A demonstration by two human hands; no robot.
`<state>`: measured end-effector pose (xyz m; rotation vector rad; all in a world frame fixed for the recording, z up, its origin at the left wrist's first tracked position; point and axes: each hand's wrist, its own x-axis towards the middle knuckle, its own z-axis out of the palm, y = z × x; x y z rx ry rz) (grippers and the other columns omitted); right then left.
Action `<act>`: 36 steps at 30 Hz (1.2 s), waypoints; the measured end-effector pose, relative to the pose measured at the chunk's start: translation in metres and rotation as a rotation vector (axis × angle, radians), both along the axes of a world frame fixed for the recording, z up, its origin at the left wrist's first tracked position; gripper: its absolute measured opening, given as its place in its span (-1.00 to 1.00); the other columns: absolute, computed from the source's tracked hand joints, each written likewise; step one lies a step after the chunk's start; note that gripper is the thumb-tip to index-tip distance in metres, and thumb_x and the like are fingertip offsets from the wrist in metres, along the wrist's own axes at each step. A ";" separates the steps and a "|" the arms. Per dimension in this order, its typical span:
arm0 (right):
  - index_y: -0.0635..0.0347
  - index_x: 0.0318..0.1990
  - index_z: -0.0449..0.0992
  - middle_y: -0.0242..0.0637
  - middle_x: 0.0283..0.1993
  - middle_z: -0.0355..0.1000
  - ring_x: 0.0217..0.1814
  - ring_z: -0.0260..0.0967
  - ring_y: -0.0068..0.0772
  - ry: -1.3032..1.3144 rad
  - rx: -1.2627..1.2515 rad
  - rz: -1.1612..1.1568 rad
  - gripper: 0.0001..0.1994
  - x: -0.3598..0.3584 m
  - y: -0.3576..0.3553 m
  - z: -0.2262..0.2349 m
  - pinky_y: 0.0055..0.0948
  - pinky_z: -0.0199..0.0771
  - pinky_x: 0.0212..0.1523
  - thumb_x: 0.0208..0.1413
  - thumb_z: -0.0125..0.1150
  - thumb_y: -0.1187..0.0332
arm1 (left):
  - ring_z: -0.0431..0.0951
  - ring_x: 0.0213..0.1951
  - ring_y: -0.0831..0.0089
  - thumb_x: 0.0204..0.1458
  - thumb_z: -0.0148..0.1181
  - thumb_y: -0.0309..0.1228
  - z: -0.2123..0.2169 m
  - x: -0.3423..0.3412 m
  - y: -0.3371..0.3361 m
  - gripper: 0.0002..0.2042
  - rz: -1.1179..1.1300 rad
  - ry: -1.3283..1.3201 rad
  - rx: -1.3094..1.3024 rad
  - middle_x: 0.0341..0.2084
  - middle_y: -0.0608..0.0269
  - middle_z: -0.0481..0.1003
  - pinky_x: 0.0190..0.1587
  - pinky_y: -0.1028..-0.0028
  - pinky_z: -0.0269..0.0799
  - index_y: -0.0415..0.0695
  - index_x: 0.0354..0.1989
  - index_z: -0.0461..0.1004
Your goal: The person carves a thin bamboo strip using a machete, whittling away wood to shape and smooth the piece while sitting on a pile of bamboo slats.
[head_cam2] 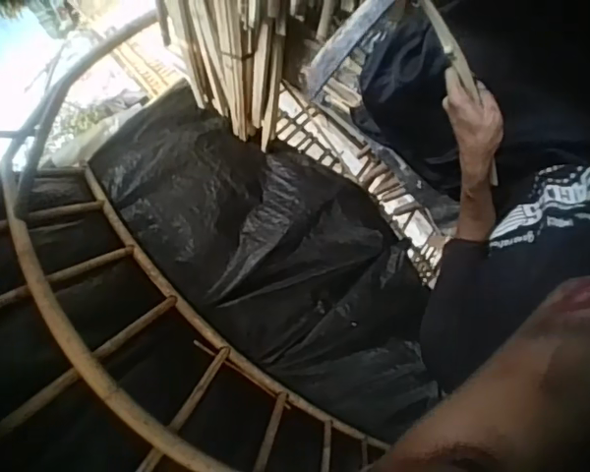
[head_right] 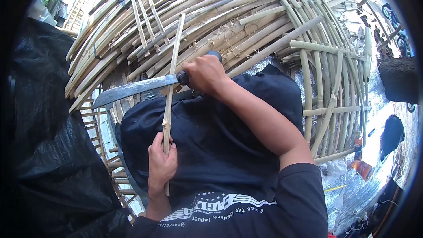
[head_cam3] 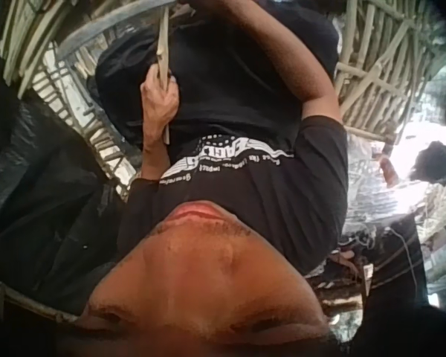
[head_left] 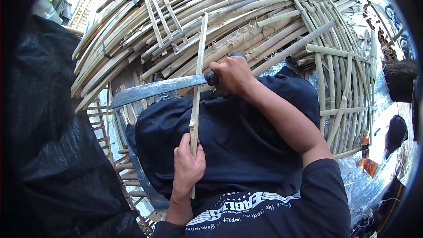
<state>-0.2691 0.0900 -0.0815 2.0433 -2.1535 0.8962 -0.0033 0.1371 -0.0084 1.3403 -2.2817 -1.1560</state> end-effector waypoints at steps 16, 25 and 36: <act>0.02 -0.43 0.61 -0.07 -0.52 0.52 -0.41 0.54 0.06 -0.099 -0.080 -0.197 -0.92 -0.035 -0.008 0.000 -0.03 0.54 -0.34 -0.13 0.29 0.31 | 0.61 -0.54 0.06 0.11 0.07 -0.61 0.012 0.030 0.008 -0.93 0.013 -0.034 0.103 -0.62 -0.02 0.45 -0.45 0.29 0.43 -0.27 -0.25 0.37; 0.04 -0.55 0.47 -0.11 -0.61 0.44 -0.48 0.49 0.06 0.051 -0.049 -0.136 -0.88 -0.025 -0.013 -0.011 -0.02 0.47 -0.40 -0.21 0.30 0.31 | 0.60 -0.42 -0.16 0.13 0.06 -0.60 0.003 0.037 0.008 -0.92 -0.014 -0.003 0.020 -0.56 -0.14 0.48 -0.39 0.21 0.47 -0.28 -0.22 0.37; 0.01 -0.42 0.62 -0.07 -0.47 0.54 -0.41 0.55 0.04 0.030 -0.062 -0.468 -0.91 -0.095 -0.015 -0.005 -0.07 0.56 -0.34 -0.07 0.27 0.27 | 0.47 -0.63 0.46 0.11 0.05 -0.61 0.017 0.056 0.017 -0.96 -0.019 0.014 0.085 -0.68 0.13 0.37 -0.49 0.42 0.31 -0.26 -0.29 0.37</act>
